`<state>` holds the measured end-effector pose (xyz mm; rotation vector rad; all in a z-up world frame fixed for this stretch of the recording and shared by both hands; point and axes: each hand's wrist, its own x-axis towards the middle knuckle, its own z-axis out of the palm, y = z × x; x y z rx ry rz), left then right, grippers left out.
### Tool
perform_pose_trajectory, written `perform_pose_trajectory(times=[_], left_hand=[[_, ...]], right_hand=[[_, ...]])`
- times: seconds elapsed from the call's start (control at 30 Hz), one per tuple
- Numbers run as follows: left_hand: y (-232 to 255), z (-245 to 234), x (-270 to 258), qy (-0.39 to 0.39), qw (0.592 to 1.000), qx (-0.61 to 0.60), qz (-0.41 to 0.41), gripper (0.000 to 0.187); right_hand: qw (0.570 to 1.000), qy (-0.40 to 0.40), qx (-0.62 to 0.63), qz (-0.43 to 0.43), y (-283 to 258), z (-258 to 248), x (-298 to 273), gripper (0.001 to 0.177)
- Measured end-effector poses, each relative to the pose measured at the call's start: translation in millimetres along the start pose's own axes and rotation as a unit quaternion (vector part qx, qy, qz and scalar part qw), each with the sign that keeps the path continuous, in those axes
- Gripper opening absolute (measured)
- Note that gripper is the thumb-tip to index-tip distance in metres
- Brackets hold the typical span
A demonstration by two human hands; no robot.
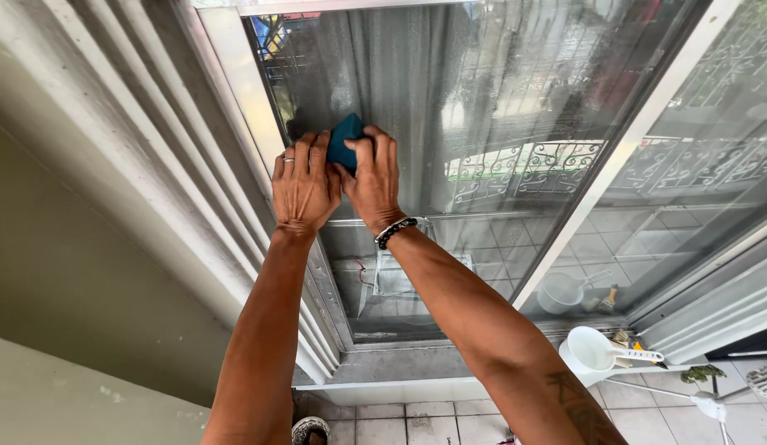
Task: The recorder cleans a window pane using a sponge and a cloth on a balcony.
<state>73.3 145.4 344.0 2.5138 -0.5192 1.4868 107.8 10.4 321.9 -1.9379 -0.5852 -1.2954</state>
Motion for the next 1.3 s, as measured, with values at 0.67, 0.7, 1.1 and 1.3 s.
perform_pose_trajectory(times=[0.67, 0.7, 1.1, 1.3], left_hand=[[34.8, 53.9, -6.9, -0.103, 0.992, -0.054, 0.041, 0.048], [33.5, 52.9, -6.9, -0.121, 0.990, -0.057, 0.032, 0.047], [18.9, 43.9, -36.6, -0.070, 0.996, -0.028, 0.045, 0.048], [-3.5, 13.6, -52.0, -0.089, 0.995, -0.028, -0.037, 0.047]], right_hand=[[0.989, 0.115, -0.088, 0.032, 165.2, -188.3, -13.1, 0.058], [0.984, 0.149, -0.080, 0.061, 183.4, -202.1, -15.8, 0.058], [0.989, 0.108, -0.098, 0.033, 123.0, -122.4, -45.7, 0.067], [0.999, -0.017, -0.024, 0.022, 32.8, -27.6, -59.1, 0.057]])
